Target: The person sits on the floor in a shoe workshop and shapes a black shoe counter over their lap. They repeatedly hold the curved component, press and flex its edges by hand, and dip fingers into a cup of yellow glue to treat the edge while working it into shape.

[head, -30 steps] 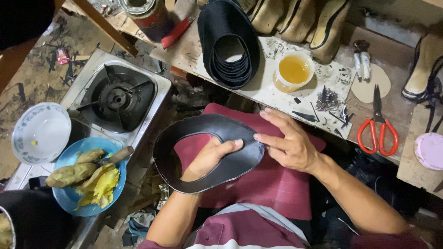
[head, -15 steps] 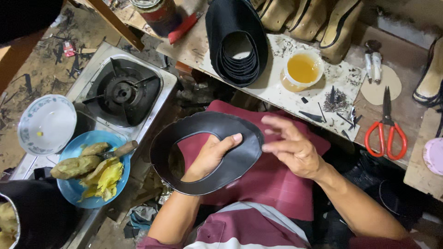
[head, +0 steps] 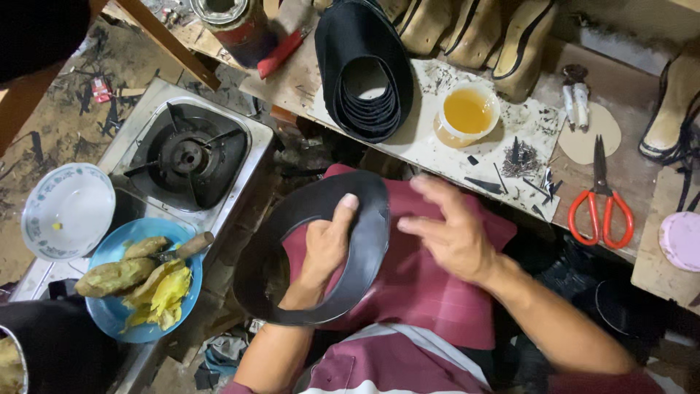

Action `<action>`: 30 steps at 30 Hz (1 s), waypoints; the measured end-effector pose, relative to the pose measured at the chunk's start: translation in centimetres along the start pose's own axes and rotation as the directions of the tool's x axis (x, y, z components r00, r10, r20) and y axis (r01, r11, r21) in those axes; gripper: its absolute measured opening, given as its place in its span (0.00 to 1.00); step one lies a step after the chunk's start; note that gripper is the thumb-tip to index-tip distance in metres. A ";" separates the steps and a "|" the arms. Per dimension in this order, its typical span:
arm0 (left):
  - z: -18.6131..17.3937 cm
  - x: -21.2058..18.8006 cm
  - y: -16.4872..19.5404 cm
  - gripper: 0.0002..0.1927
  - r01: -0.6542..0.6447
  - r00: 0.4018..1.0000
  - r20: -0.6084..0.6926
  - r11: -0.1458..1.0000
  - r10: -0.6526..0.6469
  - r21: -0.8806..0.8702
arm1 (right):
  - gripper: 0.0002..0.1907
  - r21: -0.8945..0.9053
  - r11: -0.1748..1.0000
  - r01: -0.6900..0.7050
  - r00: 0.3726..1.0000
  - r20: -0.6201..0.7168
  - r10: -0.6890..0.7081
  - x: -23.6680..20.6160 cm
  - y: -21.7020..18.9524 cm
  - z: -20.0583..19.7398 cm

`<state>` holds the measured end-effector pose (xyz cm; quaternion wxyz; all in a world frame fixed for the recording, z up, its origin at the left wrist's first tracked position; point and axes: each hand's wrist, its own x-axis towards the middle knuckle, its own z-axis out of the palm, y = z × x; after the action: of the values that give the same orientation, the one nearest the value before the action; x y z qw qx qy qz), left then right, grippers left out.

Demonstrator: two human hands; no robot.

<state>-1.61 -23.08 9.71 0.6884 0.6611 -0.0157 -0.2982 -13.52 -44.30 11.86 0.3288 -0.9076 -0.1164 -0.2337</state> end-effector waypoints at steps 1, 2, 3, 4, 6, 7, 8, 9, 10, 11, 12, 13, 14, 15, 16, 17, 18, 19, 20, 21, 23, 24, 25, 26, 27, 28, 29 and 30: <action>-0.5 0.1 0.1 0.22 -0.056 0.993 0.110 0.996 0.048 0.071 | 0.20 -0.057 0.995 -0.086 0.996 -0.002 0.086 0.4 0.7 -1.0; -1.3 0.5 0.4 0.24 -0.120 0.971 0.223 0.984 0.088 0.133 | 0.19 -0.115 0.979 -0.170 0.985 -0.007 0.170 0.9 1.5 -2.0; -1.9 0.8 0.5 0.26 -0.195 0.934 0.335 0.963 0.124 0.186 | 0.17 -0.134 0.956 -0.261 0.965 -0.034 0.259 1.8 2.7 -2.8; -1.7 1.1 0.2 0.23 -0.107 0.948 0.310 0.990 0.074 0.092 | 0.16 -0.150 0.926 -0.347 0.938 -0.065 0.341 2.7 4.0 -3.6; -1.3 1.5 -0.6 0.19 0.072 0.960 0.277 0.992 -0.040 -0.104 | 0.18 -0.367 0.892 -0.264 0.964 -0.122 0.235 3.6 6.1 -5.2; -1.0 1.7 -1.1 0.18 0.157 0.959 0.267 0.967 -0.100 -0.201 | 0.19 -0.467 0.856 -0.223 0.974 -0.141 0.177 4.0 7.2 -5.7; -0.8 1.8 -1.6 0.18 0.241 0.951 0.264 0.924 -0.163 -0.297 | 0.19 -0.511 0.820 -0.257 0.966 -0.125 0.225 4.4 8.1 -5.9; -0.7 1.8 -2.1 0.19 0.324 0.936 0.265 0.861 -0.231 -0.392 | 0.20 -0.553 0.782 -0.288 0.955 -0.104 0.278 4.8 8.8 -6.1; -0.8 1.7 -2.5 0.18 0.322 0.926 0.308 0.880 -0.217 -0.349 | 0.20 -0.593 0.742 -0.312 0.940 -0.081 0.331 4.9 9.1 -6.2; -1.0 1.5 -2.7 0.19 0.312 0.916 0.350 0.899 -0.198 -0.308 | 0.16 -0.549 0.775 -0.313 0.945 -0.098 0.313 5.0 9.2 -6.2; -1.0 1.6 -2.9 0.21 0.295 0.903 0.392 0.917 -0.176 -0.268 | 0.11 -0.506 0.805 -0.310 0.949 -0.118 0.291 5.1 9.1 -6.1; -1.1 1.5 -3.0 0.18 0.309 0.909 0.379 0.893 -0.175 -0.328 | 0.08 -0.461 0.834 -0.303 0.953 -0.137 0.271 5.2 8.7 -5.9; -0.9 1.4 -3.2 0.15 0.322 0.913 0.367 0.864 -0.176 -0.387 | 0.08 -0.387 0.884 -0.264 0.964 -0.124 0.234 5.2 8.0 -5.6; -0.8 1.4 -3.4 0.12 0.338 0.917 0.355 0.831 -0.184 -0.442 | 0.08 -0.307 0.924 -0.226 0.973 -0.114 0.200 5.0 7.0 -4.9; -0.5 1.4 -3.6 0.11 0.316 0.925 0.353 0.803 -0.142 -0.505 | 0.09 -0.223 0.956 -0.191 0.979 -0.109 0.170 4.4 5.7 -4.0; -0.1 1.5 -4.0 0.10 0.294 0.931 0.352 0.773 -0.098 -0.563 | 0.14 -0.139 0.975 -0.175 0.984 -0.044 0.170 3.6 4.1 -3.1; 0.2 1.8 -4.3 0.09 0.273 0.935 0.350 0.738 -0.053 -0.618 | 0.19 -0.055 0.985 -0.163 0.986 0.020 0.164 2.7 2.6 -2.2; 0.3 2.1 -4.6 0.08 0.288 0.927 0.372 0.738 -0.054 -0.610 | 0.22 -0.056 0.994 -0.097 0.994 0.047 0.100 2.0 1.4 -1.6; 0.3 2.5 -4.8 0.07 0.302 0.918 0.392 0.738 -0.055 -0.604 | 0.24 -0.054 0.998 -0.030 0.997 0.076 0.034 1.5 0.5 -1.0; 0.3 2.8 -5.0 0.07 0.313 0.912 0.407 0.738 -0.057 -0.598 | 0.27 -0.047 0.998 0.039 0.994 0.106 -0.034 1.3 0.1 -0.6; 0.5 3.1 -5.0 0.07 0.310 0.893 0.449 0.759 -0.027 -0.572 | 0.27 -0.125 0.987 0.105 0.992 0.078 -0.096 1.3 0.1 -0.2; 0.6 2.9 -4.8 0.08 0.310 0.881 0.473 0.770 -0.013 -0.557 | 0.28 -0.166 0.977 0.134 0.990 0.065 -0.125 1.2 0.2 -0.2; 0.7 2.6 -4.5 0.09 0.346 0.861 0.507 0.783 -0.046 -0.516 | 0.27 -0.152 0.982 0.114 0.993 0.037 -0.110 1.2 0.5 -0.2; 0.9 2.1 -3.9 0.10 0.380 0.838 0.541 0.795 -0.079 -0.473 | 0.27 -0.140 0.986 0.095 0.995 0.007 -0.095 1.4 0.9 -0.4; 1.2 1.6 -3.3 0.12 0.411 0.813 0.572 0.805 -0.112 -0.428 | 0.27 -0.128 0.989 0.077 0.996 -0.023 -0.081 1.5 1.1 -0.6; 1.5 0.9 -2.7 0.10 0.397 0.839 0.534 0.784 -0.100 -0.477 | 0.27 -0.109 0.992 0.068 0.997 -0.024 -0.071 1.4 1.3 -0.7; 1.8 0.1 -2.1 0.10 0.379 0.865 0.494 0.761 -0.089 -0.527 | 0.27 -0.088 0.994 0.059 0.998 -0.024 -0.061 1.4 1.3 -0.8; 2.1 -0.3 -1.5 0.13 0.357 0.889 0.450 0.735 -0.079 -0.576 | 0.26 -0.067 0.996 0.052 0.998 -0.021 -0.053 1.4 1.3 -0.9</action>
<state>-3.33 -24.74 8.66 0.8141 0.3060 0.0281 -0.4927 -12.16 -45.75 12.45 0.2937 -0.9118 -0.1286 -0.2565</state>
